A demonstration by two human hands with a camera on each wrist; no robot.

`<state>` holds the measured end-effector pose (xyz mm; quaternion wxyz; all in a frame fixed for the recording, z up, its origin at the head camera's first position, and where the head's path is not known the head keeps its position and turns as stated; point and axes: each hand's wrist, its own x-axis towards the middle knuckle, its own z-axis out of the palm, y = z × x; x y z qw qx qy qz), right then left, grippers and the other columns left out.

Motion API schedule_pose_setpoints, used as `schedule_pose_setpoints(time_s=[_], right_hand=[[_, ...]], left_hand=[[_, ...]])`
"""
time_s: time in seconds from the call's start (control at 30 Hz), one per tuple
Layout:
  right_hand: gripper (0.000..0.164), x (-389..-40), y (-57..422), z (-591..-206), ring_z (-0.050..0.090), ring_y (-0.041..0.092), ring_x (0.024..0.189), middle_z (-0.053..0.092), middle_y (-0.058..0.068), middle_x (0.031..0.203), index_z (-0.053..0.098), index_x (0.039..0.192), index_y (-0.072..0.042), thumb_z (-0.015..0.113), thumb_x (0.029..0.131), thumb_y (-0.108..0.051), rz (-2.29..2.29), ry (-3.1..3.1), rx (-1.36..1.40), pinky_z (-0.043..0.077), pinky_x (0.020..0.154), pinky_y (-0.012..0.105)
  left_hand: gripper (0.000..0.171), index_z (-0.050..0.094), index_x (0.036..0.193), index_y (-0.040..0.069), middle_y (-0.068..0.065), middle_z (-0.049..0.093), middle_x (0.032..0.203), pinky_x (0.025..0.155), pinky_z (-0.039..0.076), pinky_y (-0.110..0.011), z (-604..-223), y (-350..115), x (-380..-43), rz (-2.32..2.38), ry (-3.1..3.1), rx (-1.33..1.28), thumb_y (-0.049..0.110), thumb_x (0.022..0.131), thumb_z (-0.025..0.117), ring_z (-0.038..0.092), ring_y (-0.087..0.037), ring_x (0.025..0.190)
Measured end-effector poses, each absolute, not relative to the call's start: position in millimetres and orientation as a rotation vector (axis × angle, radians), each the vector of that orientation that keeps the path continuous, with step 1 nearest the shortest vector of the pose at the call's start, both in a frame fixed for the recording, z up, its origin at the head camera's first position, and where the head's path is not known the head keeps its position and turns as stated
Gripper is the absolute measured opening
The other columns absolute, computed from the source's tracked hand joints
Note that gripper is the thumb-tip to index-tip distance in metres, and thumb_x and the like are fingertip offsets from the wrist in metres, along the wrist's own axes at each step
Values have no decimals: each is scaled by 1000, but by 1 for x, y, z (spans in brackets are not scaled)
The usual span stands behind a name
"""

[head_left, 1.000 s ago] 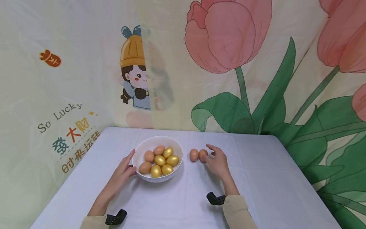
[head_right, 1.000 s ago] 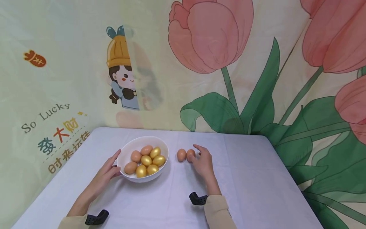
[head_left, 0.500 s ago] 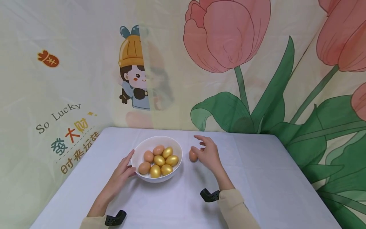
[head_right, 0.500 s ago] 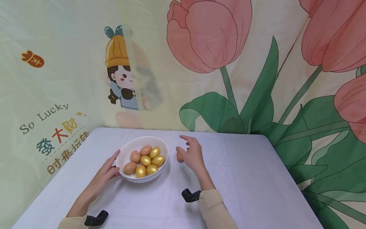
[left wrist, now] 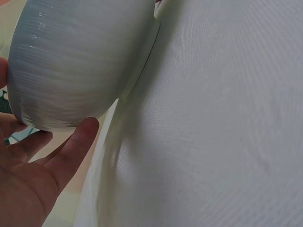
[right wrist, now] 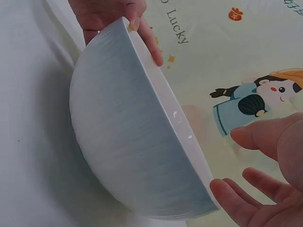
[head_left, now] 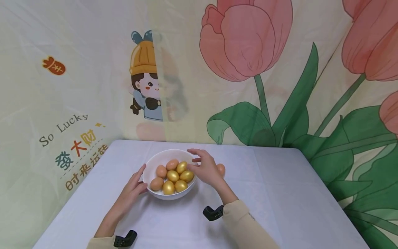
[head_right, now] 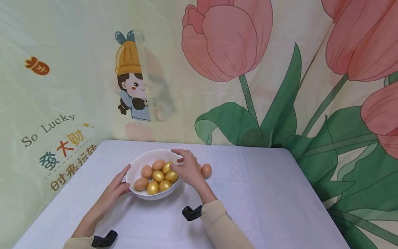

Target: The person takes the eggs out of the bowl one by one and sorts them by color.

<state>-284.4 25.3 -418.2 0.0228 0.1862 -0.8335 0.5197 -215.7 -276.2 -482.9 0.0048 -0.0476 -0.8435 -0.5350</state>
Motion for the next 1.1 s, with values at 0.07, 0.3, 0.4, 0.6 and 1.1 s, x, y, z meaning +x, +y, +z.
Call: schedule_pose_setpoints(time_s=[0.07,0.3,0.4,0.6,1.1], right_hand=[[55,-286,20,-419,68,36,121,58,13,146,63,146,-15,79,94,-9,1627,-2601,582,65,93,38],[54,-289,2,-423,66,39,125,59,13,145,63,147,-19,79,95,-13,1711,-2692,555,66,92,43],[55,-291,-6,-425,67,36,123,61,12,144,64,146,-20,80,94,-11,1713,-2721,553,65,93,42],[54,-295,-24,-427,70,26,111,64,14,142,66,143,-16,81,92,-7,1634,-2756,650,63,95,35],[48,-303,-60,-442,66,24,104,70,15,126,69,137,-7,76,91,3,1628,-2785,615,62,96,33]], left_hand=[[73,14,172,15,-26,23,170,106,59,-37,-483,-276,-216,-1671,-2646,-144,18,109,50,57,-45,135],[72,15,172,16,-25,23,170,106,59,-36,-482,-275,-217,-1668,-2649,-137,18,109,50,57,-44,135],[72,15,172,14,-26,23,170,106,59,-39,-482,-275,-217,-1674,-2640,-148,17,108,50,57,-44,135],[71,16,172,14,-26,24,169,104,59,-32,-482,-276,-215,-1663,-2631,-168,16,109,49,57,-45,134],[70,17,172,13,-27,25,169,104,59,-35,-480,-276,-214,-1665,-2624,-183,16,109,49,57,-45,134]])
